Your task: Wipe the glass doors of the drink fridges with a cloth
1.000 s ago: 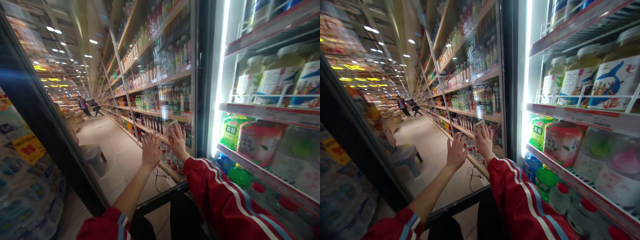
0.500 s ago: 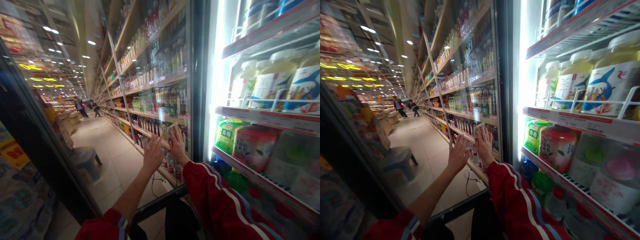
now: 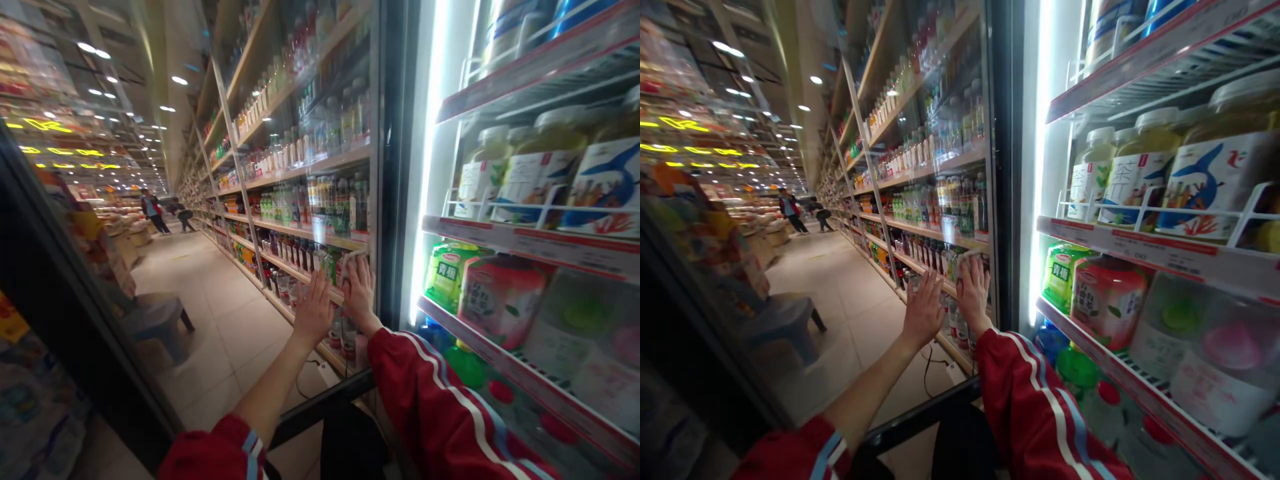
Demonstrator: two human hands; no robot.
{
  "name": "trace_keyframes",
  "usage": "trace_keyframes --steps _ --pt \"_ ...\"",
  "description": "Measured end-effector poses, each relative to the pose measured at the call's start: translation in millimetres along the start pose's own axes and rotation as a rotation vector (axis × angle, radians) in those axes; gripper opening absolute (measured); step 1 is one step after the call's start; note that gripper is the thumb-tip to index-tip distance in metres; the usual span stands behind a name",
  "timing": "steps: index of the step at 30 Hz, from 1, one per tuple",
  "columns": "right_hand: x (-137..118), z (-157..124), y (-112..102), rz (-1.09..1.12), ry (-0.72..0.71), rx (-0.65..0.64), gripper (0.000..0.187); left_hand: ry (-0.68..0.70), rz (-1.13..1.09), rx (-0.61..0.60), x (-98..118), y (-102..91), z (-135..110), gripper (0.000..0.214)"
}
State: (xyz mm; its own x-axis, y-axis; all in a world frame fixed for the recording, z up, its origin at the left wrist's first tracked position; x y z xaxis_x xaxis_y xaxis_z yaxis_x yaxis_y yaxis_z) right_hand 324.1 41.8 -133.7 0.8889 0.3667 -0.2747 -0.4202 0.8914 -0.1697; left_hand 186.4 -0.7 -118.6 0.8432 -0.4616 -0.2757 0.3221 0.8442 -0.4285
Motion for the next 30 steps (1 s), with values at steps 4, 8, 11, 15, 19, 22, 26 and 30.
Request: trace_keyframes --steps 4,8,11,15,19,22,26,30 --pt "17 4 -1 -0.004 0.020 -0.004 0.050 -0.001 -0.014 -0.012 -3 5.0 2 0.054" --pt "34 10 -2 -0.015 0.154 0.107 0.053 -0.002 -0.031 -0.017 -5 6.0 3 0.055" --pt "25 10 0 -0.020 0.135 0.129 0.053 -0.006 -0.034 -0.006 -4 4.4 8 0.054" --pt "-2 4 5 -0.008 -0.028 0.032 0.050 -0.020 -0.029 0.010 -7 -0.6 15 0.053" --pt "0 10 4 0.006 -0.067 0.042 0.050 -0.028 -0.019 0.040 -17 -8.5 19 0.054" --pt "21 27 0 -0.007 0.043 0.112 0.052 -0.034 -0.006 0.058 -25 -13.7 21 0.054" --pt "28 47 -3 -0.013 0.124 0.184 0.054 -0.064 -0.001 0.071 -30 -17.4 25 0.055" --pt "-12 43 2 0.010 -0.084 0.126 0.050 -0.076 0.012 0.121 -34 -21.9 31 0.054"
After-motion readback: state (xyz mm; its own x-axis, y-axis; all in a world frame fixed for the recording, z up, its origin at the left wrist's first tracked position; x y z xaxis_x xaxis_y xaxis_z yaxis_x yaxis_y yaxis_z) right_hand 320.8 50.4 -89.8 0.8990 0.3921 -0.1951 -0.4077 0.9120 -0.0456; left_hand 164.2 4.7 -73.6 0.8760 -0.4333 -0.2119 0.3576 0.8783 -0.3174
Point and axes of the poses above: each hand's wrist, its own z-axis towards the middle knuckle, its own y-axis out of the palm, x = y × z, the point moved 3 cm from there along z, towards the middle knuckle, and after that the axes turned 4 degrees about x, right-handed, at the moved point
